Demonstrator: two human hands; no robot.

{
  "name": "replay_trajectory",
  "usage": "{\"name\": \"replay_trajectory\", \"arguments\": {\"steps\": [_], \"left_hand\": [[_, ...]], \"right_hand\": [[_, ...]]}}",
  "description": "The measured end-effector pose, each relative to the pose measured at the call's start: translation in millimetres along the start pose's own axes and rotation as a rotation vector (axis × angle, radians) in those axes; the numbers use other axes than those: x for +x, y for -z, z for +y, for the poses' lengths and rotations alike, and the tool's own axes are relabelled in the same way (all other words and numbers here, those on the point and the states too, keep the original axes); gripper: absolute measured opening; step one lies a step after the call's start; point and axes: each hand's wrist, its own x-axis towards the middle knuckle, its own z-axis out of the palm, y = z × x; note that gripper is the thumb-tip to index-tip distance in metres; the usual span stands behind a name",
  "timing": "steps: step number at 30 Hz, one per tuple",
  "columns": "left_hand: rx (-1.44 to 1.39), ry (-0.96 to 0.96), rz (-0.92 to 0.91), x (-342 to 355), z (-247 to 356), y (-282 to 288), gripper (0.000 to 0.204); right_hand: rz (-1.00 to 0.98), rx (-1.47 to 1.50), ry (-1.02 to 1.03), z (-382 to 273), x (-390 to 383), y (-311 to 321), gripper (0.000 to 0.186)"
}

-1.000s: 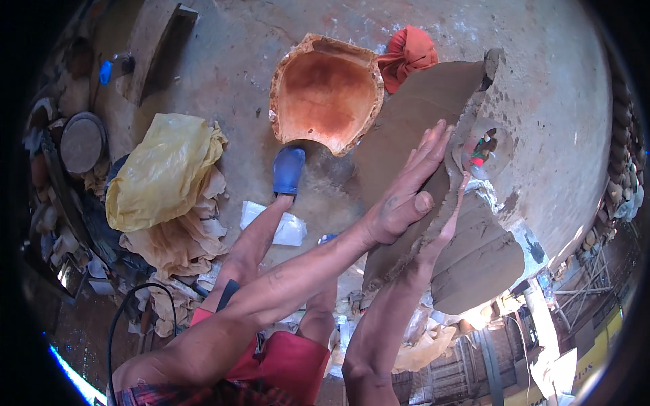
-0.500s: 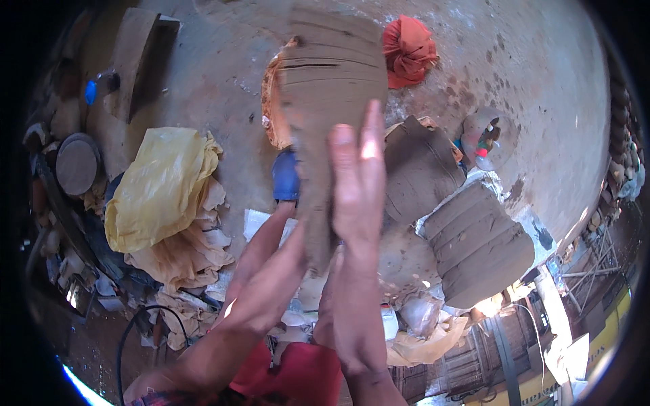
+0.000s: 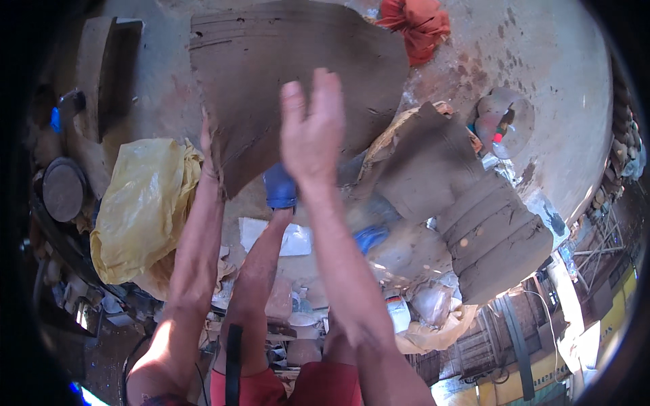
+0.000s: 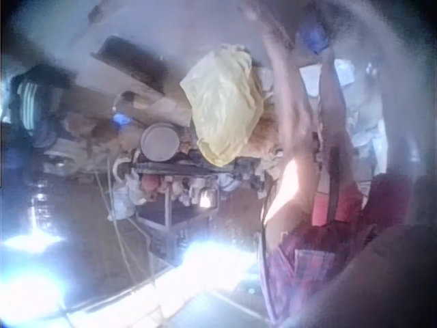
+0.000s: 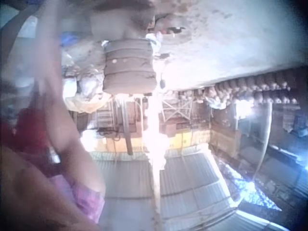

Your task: The person removes a finished clay pot from a mold, places it among other finished pots, then returns to the workstation to clean the mold halves with a cloth and prepare a new slab of clay by scraping it with a small tool and flattening it with a wooden bar.

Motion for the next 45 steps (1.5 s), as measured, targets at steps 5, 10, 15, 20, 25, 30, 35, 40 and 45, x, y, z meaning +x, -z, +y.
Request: {"name": "replay_trajectory", "arguments": {"steps": [5, 10, 15, 20, 25, 30, 35, 40, 45], "left_hand": [[0.093, -0.102, -0.124, 20, 4, 73, 0.074], [0.058, -0.096, -0.085, 15, 22, 76, 0.068], [0.569, -0.150, 0.161, 23, 28, 35, 0.068], [0.937, -0.363, 0.056, 21, 34, 47, 0.075], [1.092, -0.482, -0.003, 13, 25, 18, 0.083], [1.120, -0.518, -0.057, 14, 29, 15, 0.086], [1.070, -0.437, -0.020, 17, 28, 14, 0.083], [1.099, -0.438, -0.079, 14, 33, 17, 0.095], [1.072, -0.398, -0.079, 20, 36, 32, 0.087]], "right_hand": [[0.325, -0.425, -0.020, 85, 68, 51, 0.079], [0.260, -0.504, -0.043, 104, 98, 57, 0.100], [-0.069, -0.248, -0.389, 120, 129, 109, 0.075], [0.104, -0.538, -0.215, 72, 79, 72, 0.042], [0.159, -0.658, -0.070, 31, 33, 25, 0.034], [0.226, -0.432, -0.017, 20, 27, -2, 0.031], [0.189, -0.361, 0.117, 77, 52, 27, 0.046], [-0.074, -0.466, 0.312, 98, 47, 48, 0.058], [-0.293, -0.672, 0.008, 79, 50, 47, 0.061]]}}
